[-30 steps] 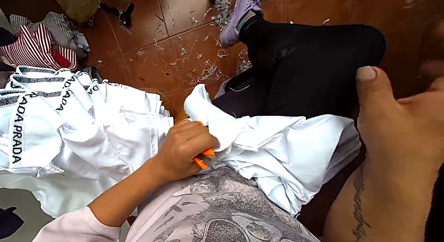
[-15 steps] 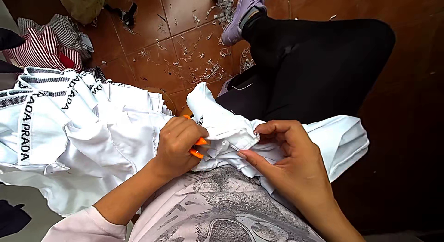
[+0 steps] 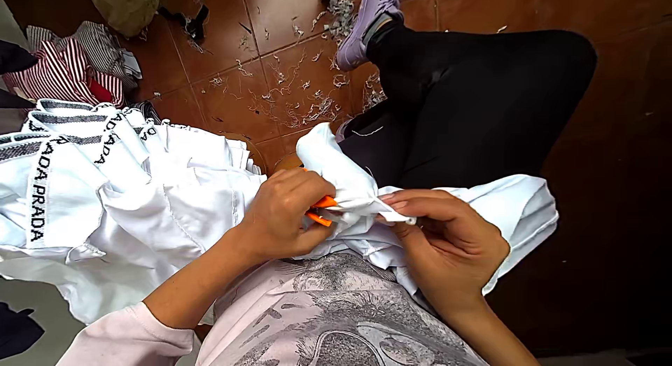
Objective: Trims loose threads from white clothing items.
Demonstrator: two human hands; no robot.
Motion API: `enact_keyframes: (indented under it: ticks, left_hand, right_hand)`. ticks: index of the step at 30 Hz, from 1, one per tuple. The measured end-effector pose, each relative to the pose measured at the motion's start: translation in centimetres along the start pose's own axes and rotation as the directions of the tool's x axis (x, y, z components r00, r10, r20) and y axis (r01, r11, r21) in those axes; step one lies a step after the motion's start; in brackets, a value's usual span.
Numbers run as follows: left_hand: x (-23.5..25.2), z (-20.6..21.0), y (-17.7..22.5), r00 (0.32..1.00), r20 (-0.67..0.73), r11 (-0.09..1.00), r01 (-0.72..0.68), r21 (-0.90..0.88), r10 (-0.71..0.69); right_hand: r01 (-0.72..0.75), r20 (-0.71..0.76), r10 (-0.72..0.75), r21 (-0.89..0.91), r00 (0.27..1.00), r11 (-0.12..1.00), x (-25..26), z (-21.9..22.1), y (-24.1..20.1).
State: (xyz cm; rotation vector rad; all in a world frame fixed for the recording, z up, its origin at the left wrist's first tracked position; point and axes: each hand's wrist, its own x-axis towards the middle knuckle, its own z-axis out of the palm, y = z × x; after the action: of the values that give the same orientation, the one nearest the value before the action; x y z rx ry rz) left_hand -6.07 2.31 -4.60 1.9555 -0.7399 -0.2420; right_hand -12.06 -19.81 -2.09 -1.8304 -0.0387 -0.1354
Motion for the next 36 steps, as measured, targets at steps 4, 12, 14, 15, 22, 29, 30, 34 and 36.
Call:
enact_keyframes:
  ticks: [4,12,14,15,22,29,30,34,36]
  left_hand:
    - [1.7,-1.5,0.9,0.998,-0.014,0.990,0.053,-0.129,-0.056]
    - [4.6,-3.0,1.3,0.988,0.145,0.985,-0.080,0.151,0.058]
    - [5.2,-3.2,1.4,0.972,0.223,0.971,-0.122,0.204,0.075]
    - [5.5,-3.2,1.5,0.966,0.249,0.964,-0.135,0.228,0.076]
    - [7.8,-2.8,2.3,0.907,0.418,0.940,-0.186,0.285,0.053]
    - [7.8,-1.8,2.1,0.901,0.432,0.953,-0.154,0.260,0.028]
    - [7.6,-1.6,1.9,0.911,0.412,0.956,-0.151,0.253,0.035]
    - [6.8,-1.0,1.1,0.937,0.342,0.970,-0.144,0.197,0.070]
    - [6.4,-0.8,0.8,0.943,0.324,0.974,-0.138,0.179,0.074]
  right_hand:
    - [0.041,-0.022,-0.040,0.050,0.999,0.998,0.0,0.1,0.0]
    - [-0.030,-0.011,0.030,0.016,0.999,0.999,0.3,-0.2,0.0]
    - [-0.074,-0.011,0.075,0.049,0.997,0.996,0.5,-0.3,-0.1]
    - [-0.088,-0.003,0.088,0.060,0.996,0.994,0.5,-0.4,-0.1]
    - [-0.110,0.039,0.109,0.027,0.993,0.994,1.0,-0.7,-0.2]
    - [-0.104,0.053,0.110,-0.105,0.993,0.989,1.2,-0.6,-0.4]
    - [-0.109,0.049,0.115,-0.115,0.992,0.987,1.2,-0.5,-0.5]
    - [-0.125,0.048,0.133,-0.138,0.990,0.982,1.1,-0.3,-0.6]
    - [-0.125,0.061,0.136,-0.153,0.989,0.980,1.1,-0.1,-0.7]
